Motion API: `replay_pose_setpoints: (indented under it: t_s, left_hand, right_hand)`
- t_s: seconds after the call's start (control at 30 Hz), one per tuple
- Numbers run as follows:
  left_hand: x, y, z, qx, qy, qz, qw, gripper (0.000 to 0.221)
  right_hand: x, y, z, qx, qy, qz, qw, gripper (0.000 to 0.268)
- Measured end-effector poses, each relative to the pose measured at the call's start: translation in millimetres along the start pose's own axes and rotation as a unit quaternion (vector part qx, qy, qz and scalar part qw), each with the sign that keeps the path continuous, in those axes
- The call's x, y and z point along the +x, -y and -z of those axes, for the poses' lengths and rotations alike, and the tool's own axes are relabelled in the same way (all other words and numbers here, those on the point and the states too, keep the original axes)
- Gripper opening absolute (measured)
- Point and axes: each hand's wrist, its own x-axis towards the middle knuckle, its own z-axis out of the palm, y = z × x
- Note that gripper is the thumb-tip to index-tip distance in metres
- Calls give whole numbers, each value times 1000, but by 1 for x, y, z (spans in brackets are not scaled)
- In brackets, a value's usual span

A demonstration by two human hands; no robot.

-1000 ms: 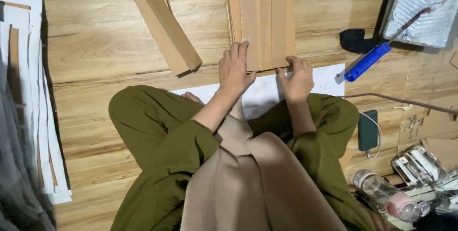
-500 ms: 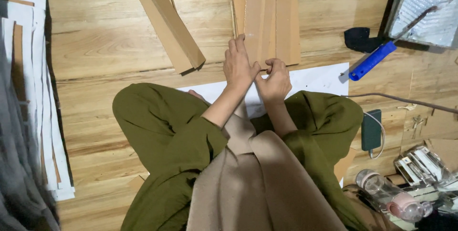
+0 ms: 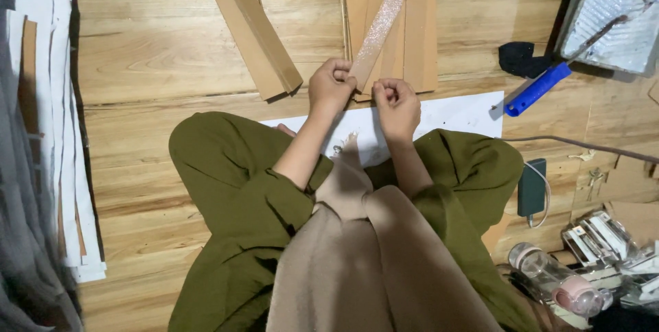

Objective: The person applies a coating to cardboard pieces using a roller and then places the pieces onto a sheet of paper by hand while sitting on a wooden floor.

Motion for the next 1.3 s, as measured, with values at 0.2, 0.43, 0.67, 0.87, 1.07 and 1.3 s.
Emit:
replay_pose_setpoints:
  t_s: [0.2,0.43,0.67,0.87,1.07,1.3]
  left_hand:
    - [-11,-7,-10,-280,107,-87,950,35]
    - [-52,-63,4,86,-10,-185,979,70]
    - [-38,-55,-22,196,-56,-125,971,80]
    - [-37,-53,-17,156,-47,-74,984,72]
    - [-24,-19,-17,92,-34,-12,995,34]
    - [-44,-42,10,34,-88,-91,991,24]
  right_hand:
    - [15,4,11,319,66,-175,929,9]
    - [80,-103,65,135,-16,-49,989,4]
    - [102,-184,55,19,-19,-74,997,2]
    - [98,-168,52,-25,-2,-67,997,1]
    - [95,-138,54,-93,0,-69,993,2]
    - [84,-121,54,-147,-34,-20,988,6]
